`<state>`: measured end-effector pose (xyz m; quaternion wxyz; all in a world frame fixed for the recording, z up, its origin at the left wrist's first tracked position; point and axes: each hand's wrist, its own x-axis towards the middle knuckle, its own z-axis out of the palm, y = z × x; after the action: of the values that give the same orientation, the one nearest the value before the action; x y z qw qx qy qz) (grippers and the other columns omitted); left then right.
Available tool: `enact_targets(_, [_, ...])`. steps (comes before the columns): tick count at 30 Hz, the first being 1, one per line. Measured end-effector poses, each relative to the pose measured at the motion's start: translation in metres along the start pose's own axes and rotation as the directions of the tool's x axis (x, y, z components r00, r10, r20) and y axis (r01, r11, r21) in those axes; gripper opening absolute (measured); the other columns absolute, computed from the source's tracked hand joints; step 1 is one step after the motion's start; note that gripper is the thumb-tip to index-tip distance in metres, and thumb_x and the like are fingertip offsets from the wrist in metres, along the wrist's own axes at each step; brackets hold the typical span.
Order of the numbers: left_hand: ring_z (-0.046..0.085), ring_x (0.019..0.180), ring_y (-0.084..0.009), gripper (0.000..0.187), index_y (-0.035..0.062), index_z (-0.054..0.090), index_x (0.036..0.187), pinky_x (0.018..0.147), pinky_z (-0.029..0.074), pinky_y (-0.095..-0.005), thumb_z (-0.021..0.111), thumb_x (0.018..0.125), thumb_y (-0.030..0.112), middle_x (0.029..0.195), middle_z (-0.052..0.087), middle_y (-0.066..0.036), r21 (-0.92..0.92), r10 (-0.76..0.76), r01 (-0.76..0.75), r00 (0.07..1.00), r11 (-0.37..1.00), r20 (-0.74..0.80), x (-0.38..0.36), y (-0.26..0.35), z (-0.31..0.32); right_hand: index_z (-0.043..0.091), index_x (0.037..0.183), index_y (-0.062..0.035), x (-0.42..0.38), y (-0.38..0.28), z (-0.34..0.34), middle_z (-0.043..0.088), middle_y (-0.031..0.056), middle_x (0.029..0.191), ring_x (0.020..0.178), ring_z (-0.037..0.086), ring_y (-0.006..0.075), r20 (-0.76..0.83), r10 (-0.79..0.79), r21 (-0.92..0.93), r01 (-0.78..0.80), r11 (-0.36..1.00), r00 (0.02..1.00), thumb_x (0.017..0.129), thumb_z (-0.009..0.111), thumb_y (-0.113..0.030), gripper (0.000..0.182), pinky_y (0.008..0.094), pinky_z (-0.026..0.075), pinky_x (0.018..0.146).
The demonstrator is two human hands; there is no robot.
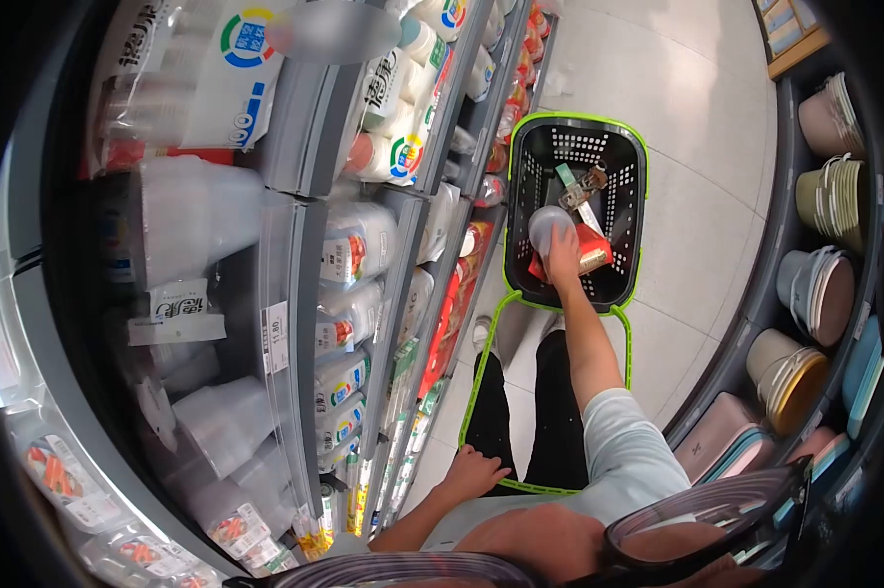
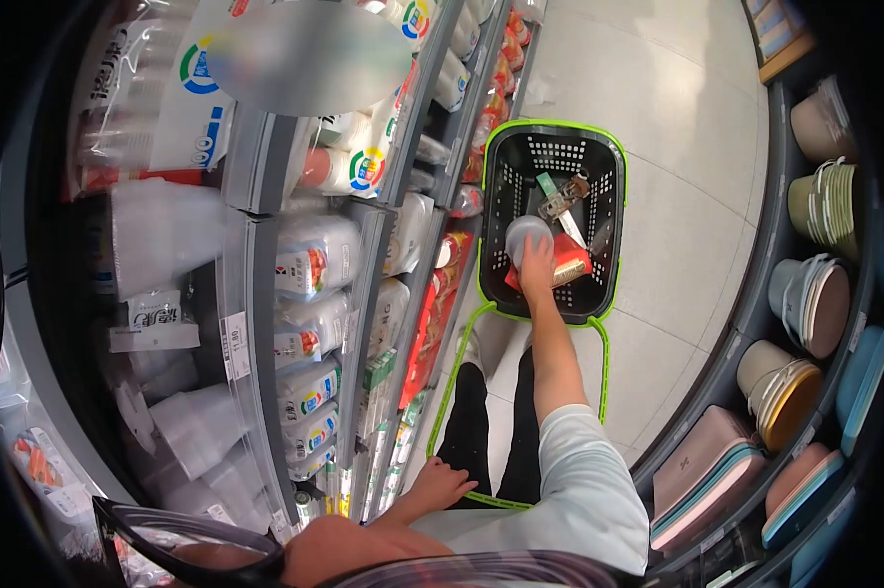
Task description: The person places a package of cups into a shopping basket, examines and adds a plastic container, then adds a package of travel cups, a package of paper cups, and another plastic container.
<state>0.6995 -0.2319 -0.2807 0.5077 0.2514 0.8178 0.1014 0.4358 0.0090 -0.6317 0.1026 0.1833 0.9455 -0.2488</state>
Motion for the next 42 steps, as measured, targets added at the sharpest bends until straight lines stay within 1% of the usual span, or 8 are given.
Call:
enact_targets(3, [0.063,0.064,-0.0313,0.046,0.0104,0.068,0.076,0.078,0.040,-0.0430,0.050,0.098,0.047,0.061,0.063,-0.012,0.030,0.047,-0.047,0.999,0.998,0.004,-0.002,0.008,-0.024,0.060,0.123,-0.0056,-0.021,0.031,0.024,0.046,0.0292,0.140,0.121,0.053,0.0445,0.160,-0.074,0.132,0.053,0.990,0.984,0.087,0.065,-0.029,0.043,0.0540,0.047,0.098])
enact_targets(4, [0.063,0.064,-0.0313,0.046,0.0104,0.068,0.076,0.078,0.040,-0.0430,0.050,0.098,0.047,0.061,0.063,-0.012,0.036,0.062,-0.062,0.998,0.997,-0.010,-0.002,0.010,-0.028,0.065,0.115,-0.0056,-0.025,0.039,0.022,0.059,0.0267,0.126,0.114,0.059,0.0421,0.495,0.019,0.081,-0.068,0.994,0.869,0.087,0.064,-0.031,0.038,0.0529,0.049,0.095])
enact_targets(5, [0.062,0.062,-0.0315,0.047,0.0110,0.069,0.074,0.076,0.040,-0.0433,0.049,0.098,0.047,0.059,0.062,-0.013,0.040,0.062,-0.060,0.996,0.997,-0.063,-0.003,0.009,-0.027,0.067,0.113,-0.0072,-0.046,0.036,-0.004,0.066,0.0225,0.115,0.110,0.062,0.0405,0.549,0.057,0.029,-0.087,0.996,0.834,0.086,0.065,-0.032,0.036,0.0513,0.051,0.094])
enact_targets(7, [0.062,0.059,-0.0317,0.048,0.0117,0.071,0.072,0.074,0.040,-0.0435,0.049,0.098,0.046,0.058,0.062,-0.013,0.061,0.079,-0.071,0.987,0.996,-0.138,-0.001,0.005,-0.027,0.069,0.109,-0.0072,-0.090,0.050,-0.017,0.066,0.0225,0.113,0.105,0.064,0.0401,0.464,-0.074,0.229,-0.039,0.973,0.883,0.082,0.068,-0.029,0.035,0.0490,0.052,0.092])
enact_targets(9, [0.061,0.056,-0.0326,0.047,0.0124,0.073,0.071,0.070,0.041,-0.0446,0.049,0.098,0.043,0.060,0.064,-0.014,0.037,0.087,-0.081,0.974,0.996,-0.208,0.000,0.005,-0.025,0.068,0.106,-0.0044,-0.131,0.057,-0.030,0.066,0.0241,0.107,0.098,0.065,0.0398,0.318,-0.127,0.114,0.095,0.989,0.939,0.080,0.070,-0.028,0.036,0.0492,0.053,0.088])
enact_targets(22, [0.070,0.073,-0.0362,0.068,0.0060,0.075,0.075,0.072,0.052,-0.0487,0.037,0.100,0.056,0.074,0.071,-0.018,0.208,0.094,-0.046,0.970,0.977,-0.223,0.024,0.005,-0.059,0.067,0.116,-0.0042,-0.327,0.034,-0.261,0.068,0.0246,0.111,0.105,0.064,0.0407,0.769,-0.317,0.285,0.146,0.947,0.555,0.097,0.039,-0.063,0.068,0.0459,0.049,0.094])
enact_targets(28, [0.070,0.087,-0.0370,0.078,0.0068,0.077,0.086,0.076,0.055,-0.0478,0.041,0.088,0.076,0.087,0.072,-0.021,0.261,0.141,-0.118,0.987,0.958,-0.072,0.000,0.048,-0.134,0.070,0.108,-0.0105,-0.349,-0.014,-0.344,0.070,0.0224,0.103,0.096,0.068,0.0375,0.637,-0.221,-0.037,0.316,0.948,0.738,0.095,0.037,-0.067,0.066,0.0507,0.053,0.080])
enact_targets(42, [0.069,0.084,-0.0398,0.074,0.0079,0.077,0.083,0.076,0.054,-0.0504,0.049,0.082,0.077,0.082,0.071,-0.022,0.288,0.212,-0.166,0.968,0.943,-0.136,0.053,0.016,-0.160,0.070,0.105,-0.0104,-0.303,-0.010,-0.343,0.070,0.0211,0.103,0.099,0.068,0.0396,0.668,-0.232,-0.042,0.347,0.937,0.707,0.087,0.055,-0.035,0.034,0.0489,0.055,0.081])
